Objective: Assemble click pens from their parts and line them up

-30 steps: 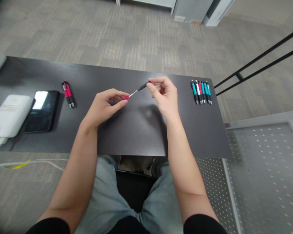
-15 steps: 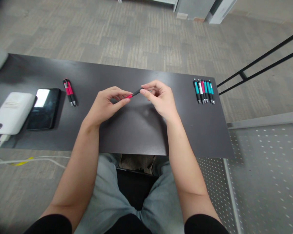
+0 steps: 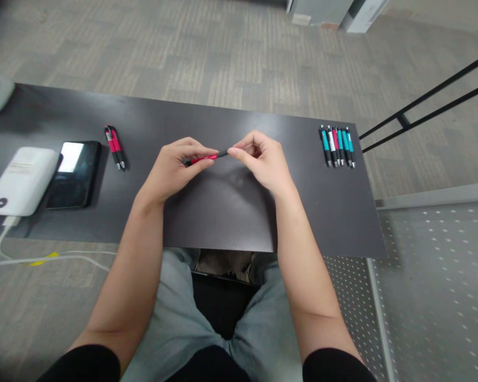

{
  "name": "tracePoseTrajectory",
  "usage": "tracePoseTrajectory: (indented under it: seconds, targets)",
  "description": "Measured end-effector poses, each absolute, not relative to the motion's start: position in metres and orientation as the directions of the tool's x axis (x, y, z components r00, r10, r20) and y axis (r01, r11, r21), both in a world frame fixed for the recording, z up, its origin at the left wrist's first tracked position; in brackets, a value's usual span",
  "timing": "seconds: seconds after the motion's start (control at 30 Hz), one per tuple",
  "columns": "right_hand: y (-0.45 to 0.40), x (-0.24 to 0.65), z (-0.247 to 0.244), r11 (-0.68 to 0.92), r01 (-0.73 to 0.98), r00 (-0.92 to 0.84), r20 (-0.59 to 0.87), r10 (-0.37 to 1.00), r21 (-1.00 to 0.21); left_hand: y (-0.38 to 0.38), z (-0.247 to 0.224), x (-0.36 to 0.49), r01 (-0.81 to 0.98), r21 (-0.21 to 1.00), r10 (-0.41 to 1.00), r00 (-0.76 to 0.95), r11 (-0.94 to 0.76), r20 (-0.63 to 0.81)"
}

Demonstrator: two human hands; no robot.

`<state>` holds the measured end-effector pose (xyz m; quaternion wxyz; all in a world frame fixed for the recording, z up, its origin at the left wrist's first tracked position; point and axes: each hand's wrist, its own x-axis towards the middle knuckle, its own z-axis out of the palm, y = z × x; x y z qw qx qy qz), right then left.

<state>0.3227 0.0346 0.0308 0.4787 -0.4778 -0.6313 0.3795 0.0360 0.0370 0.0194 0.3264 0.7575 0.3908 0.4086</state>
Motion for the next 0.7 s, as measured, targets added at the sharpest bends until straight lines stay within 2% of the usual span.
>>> tracePoseTrajectory:
  seconds: [0.4, 0.7]
  targets:
    - [0.031, 0.325, 0.034, 0.258, 0.334, -0.125, 0.228, 0.966, -0.907, 0.038, 0.02, 0.038, 0.353, 0.802, 0.861, 0.361, -0.482, 0.359]
    - [0.026, 0.317, 0.043, 0.323, 0.566, -0.246, 0.218, 0.944, -0.758, 0.036, 0.025, 0.04, 0.359, 0.811, 0.871, 0.355, -0.462, 0.339]
